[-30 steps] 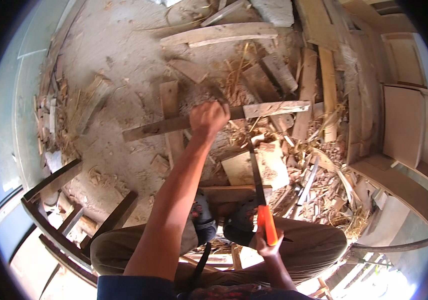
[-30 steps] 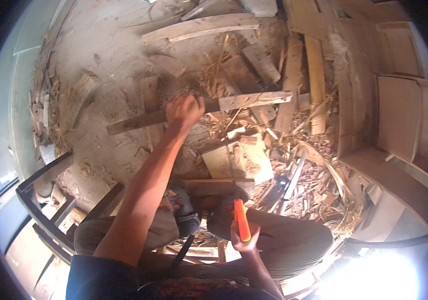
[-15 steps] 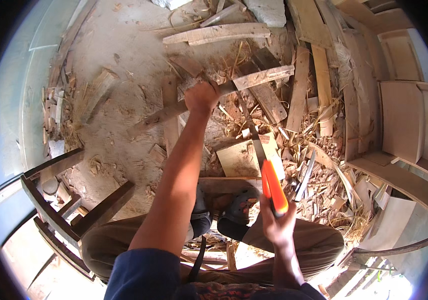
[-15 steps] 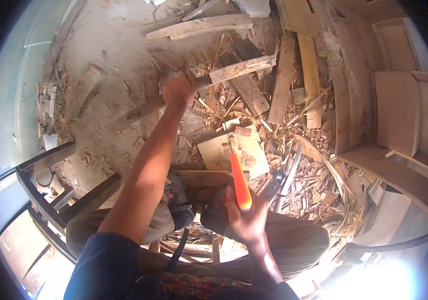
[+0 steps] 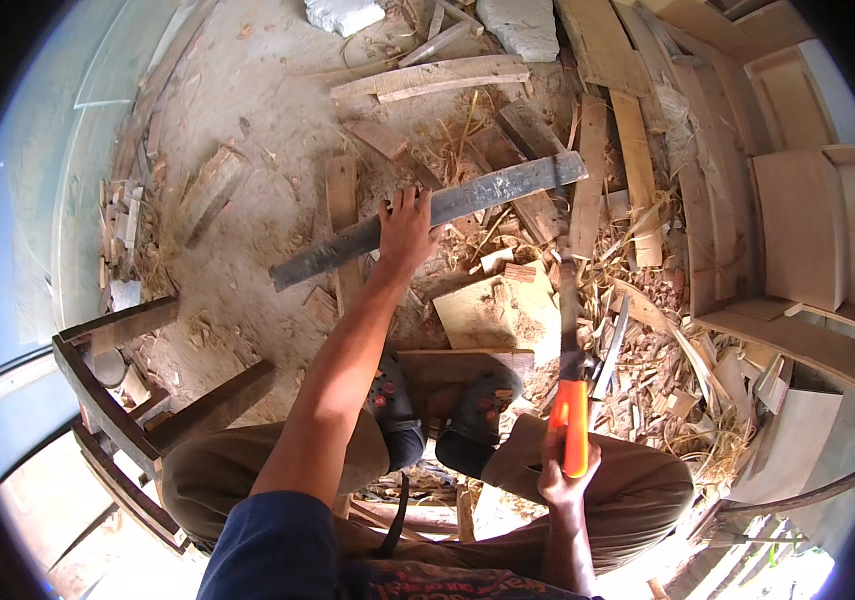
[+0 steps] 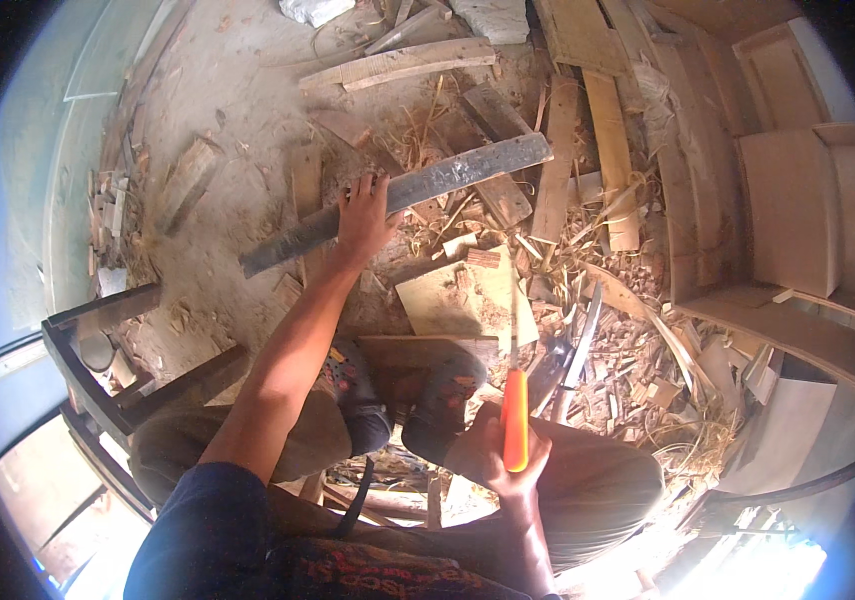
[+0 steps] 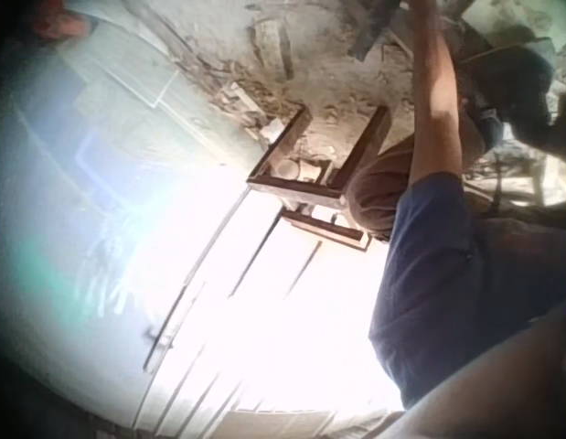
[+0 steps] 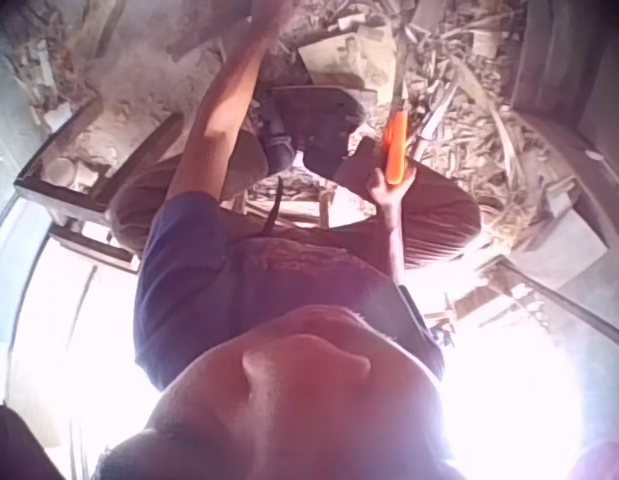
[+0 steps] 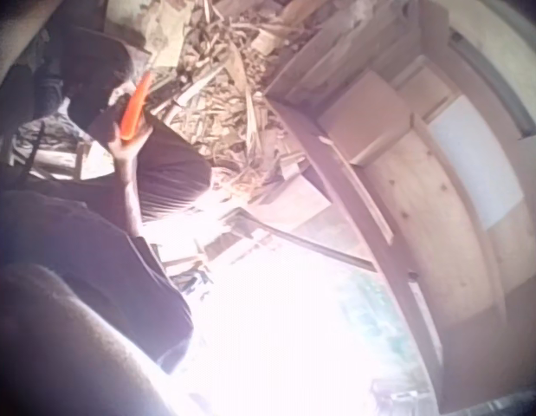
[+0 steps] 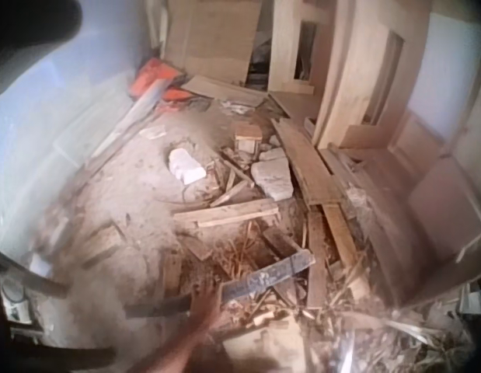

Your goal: The person uses a hammer to pry apart and break down a wooden structure, likely a chair or pallet, into smaller pieces. They repeatedly strike and lever the wood until it separates, then gather the resulting pieces.

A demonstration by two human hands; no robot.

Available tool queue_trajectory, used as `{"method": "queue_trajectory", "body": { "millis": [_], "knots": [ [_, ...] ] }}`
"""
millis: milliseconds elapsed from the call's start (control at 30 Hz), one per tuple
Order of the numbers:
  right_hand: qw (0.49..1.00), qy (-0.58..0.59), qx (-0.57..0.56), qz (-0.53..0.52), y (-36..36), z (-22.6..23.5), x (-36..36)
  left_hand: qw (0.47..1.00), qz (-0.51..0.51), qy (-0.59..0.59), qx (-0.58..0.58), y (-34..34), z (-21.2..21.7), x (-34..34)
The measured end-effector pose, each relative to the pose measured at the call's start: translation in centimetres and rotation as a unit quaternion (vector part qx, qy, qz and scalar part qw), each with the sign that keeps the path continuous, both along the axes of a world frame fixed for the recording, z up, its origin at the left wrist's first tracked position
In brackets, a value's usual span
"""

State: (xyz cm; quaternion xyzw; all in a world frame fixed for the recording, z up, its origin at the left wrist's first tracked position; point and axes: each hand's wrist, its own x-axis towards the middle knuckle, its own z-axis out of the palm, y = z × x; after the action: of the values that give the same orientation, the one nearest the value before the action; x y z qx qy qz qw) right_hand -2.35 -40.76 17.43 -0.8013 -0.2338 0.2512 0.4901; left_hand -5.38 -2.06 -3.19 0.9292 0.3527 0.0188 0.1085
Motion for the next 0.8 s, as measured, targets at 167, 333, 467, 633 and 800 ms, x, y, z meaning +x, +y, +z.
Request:
{"method": "queue_trajectory", "body": {
  "millis": [167,333,467,633,800],
  "knots": [
    [0.996,0.083,-0.030,0.000,5.3,-1.7,0.4,0.981,0.129,-0.061,-0.132,1.9,1.8,3.0],
    [0.997,0.042,-0.034,0.059,9.9,-4.1,2.3,0.946,0.311,-0.002,-0.087,1.8,1.6,5.3],
    [0.996,0.066,-0.013,0.058,11.0,-5.4,3.4,0.948,0.286,0.036,-0.135,1.8,2.8,5.2],
    [0.995,0.034,0.026,0.094,12.6,-7.3,4.2,0.952,0.284,0.022,-0.114,1.7,2.5,5.5],
    [0.994,0.018,-0.026,0.102,12.9,-8.0,4.4,0.953,0.285,0.002,-0.103,1.6,1.7,5.3]
  ]
}}
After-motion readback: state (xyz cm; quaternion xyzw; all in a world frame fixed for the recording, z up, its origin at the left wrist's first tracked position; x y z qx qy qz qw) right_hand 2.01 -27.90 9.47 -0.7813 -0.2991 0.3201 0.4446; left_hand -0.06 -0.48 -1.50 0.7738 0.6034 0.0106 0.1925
